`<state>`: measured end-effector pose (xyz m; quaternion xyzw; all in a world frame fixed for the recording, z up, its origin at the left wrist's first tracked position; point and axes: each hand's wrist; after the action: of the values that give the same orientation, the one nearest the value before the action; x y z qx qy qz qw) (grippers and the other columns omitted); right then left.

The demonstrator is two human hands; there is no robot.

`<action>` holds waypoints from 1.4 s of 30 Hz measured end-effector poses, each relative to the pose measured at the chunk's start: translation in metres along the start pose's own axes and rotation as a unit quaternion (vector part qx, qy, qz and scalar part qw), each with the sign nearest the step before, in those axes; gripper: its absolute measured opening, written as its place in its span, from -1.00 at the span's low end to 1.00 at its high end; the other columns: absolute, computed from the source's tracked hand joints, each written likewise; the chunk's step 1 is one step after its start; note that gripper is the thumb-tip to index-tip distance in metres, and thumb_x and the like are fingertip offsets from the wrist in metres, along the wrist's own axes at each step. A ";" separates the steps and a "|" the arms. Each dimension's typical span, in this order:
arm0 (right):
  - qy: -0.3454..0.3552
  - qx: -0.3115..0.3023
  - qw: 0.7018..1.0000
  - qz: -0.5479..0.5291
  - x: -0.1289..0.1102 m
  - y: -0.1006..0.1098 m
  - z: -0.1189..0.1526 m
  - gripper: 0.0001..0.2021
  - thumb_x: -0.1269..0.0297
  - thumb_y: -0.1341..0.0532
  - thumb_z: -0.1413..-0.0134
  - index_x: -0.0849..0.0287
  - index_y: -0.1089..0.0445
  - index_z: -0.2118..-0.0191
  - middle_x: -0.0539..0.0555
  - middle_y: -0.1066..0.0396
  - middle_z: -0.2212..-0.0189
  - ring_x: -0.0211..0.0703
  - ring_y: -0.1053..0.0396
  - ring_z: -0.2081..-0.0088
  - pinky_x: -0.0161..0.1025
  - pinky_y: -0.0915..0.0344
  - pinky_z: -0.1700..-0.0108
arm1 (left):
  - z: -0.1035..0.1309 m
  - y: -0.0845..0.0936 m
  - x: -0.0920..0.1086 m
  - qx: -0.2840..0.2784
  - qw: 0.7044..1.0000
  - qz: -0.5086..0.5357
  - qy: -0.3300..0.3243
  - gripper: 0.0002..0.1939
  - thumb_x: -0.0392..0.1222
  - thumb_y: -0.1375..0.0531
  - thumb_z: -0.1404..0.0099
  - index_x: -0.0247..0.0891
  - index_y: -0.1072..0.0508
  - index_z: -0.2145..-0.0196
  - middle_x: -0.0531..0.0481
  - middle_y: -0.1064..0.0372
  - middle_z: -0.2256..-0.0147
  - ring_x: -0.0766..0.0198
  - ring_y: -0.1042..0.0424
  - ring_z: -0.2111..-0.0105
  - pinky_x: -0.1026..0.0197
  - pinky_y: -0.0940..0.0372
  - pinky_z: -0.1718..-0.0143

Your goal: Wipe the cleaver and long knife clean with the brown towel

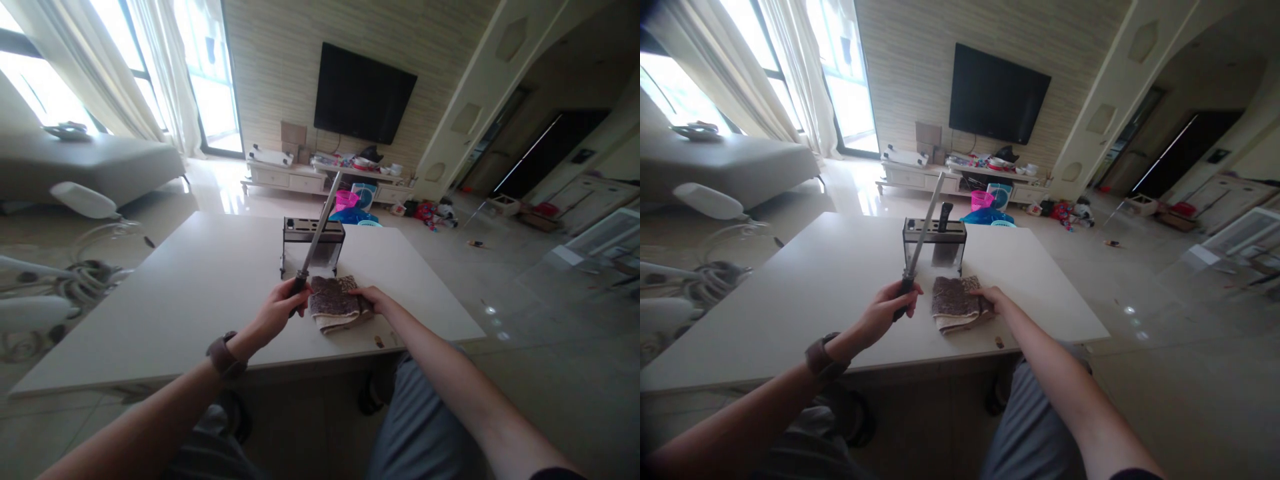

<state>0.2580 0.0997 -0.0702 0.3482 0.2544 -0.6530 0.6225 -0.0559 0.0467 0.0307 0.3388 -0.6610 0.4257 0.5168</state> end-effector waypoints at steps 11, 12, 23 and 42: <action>-0.123 -0.073 0.988 -0.056 -0.001 -0.009 0.004 -0.88 0.46 -0.20 -0.19 0.31 -0.49 0.21 0.13 -0.60 0.48 -0.12 -0.58 0.46 -0.19 -0.55 0.23 | 0.009 0.002 0.000 -0.031 0.998 -0.043 0.021 -0.75 -0.05 -0.33 -0.15 -0.31 -0.53 0.33 0.16 -0.17 0.62 0.40 -0.13 0.63 0.31 -0.03 0.61; -0.122 -0.073 0.988 -0.058 -0.001 -0.011 0.003 -0.87 0.46 -0.20 -0.18 0.31 -0.49 0.21 0.13 -0.60 0.48 -0.12 -0.57 0.47 -0.19 -0.55 0.24 | 0.009 0.002 -0.001 -0.035 0.998 -0.044 0.022 -0.75 -0.05 -0.33 -0.14 -0.31 -0.53 0.34 0.15 -0.17 0.62 0.40 -0.13 0.63 0.31 -0.04 0.61; -0.024 -0.092 0.982 -0.166 -0.012 -0.036 0.032 -0.74 0.44 -0.08 -0.15 0.29 -0.48 0.13 0.17 -0.61 0.42 -0.09 -0.61 0.36 -0.21 -0.55 0.13 | 0.010 -0.003 -0.007 -0.022 0.998 -0.031 0.048 -0.70 0.01 -0.35 -0.14 -0.28 -0.45 0.39 0.20 -0.06 0.65 0.44 -0.01 0.66 0.32 0.11 0.64; 0.203 -0.130 0.932 -0.270 -0.062 -0.091 0.113 -0.62 0.21 -0.28 0.09 0.12 -0.38 0.07 0.14 -0.61 0.26 0.17 -0.57 0.01 0.04 -0.57 -0.01 | 0.000 -0.040 -0.035 0.015 0.980 0.117 0.157 -0.51 0.17 -0.39 -0.14 -0.16 -0.19 0.42 0.27 -0.03 0.65 0.50 0.05 0.73 0.39 0.21 0.71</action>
<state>0.1512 0.0612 0.0397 0.3076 0.5422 -0.6733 0.3976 -0.0117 0.0309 0.0057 0.1956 -0.6002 0.5412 0.5556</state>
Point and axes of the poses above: each hand's wrist, its own z-axis away from the middle knuckle, its own y-axis out of the back of the hand, x = y × z
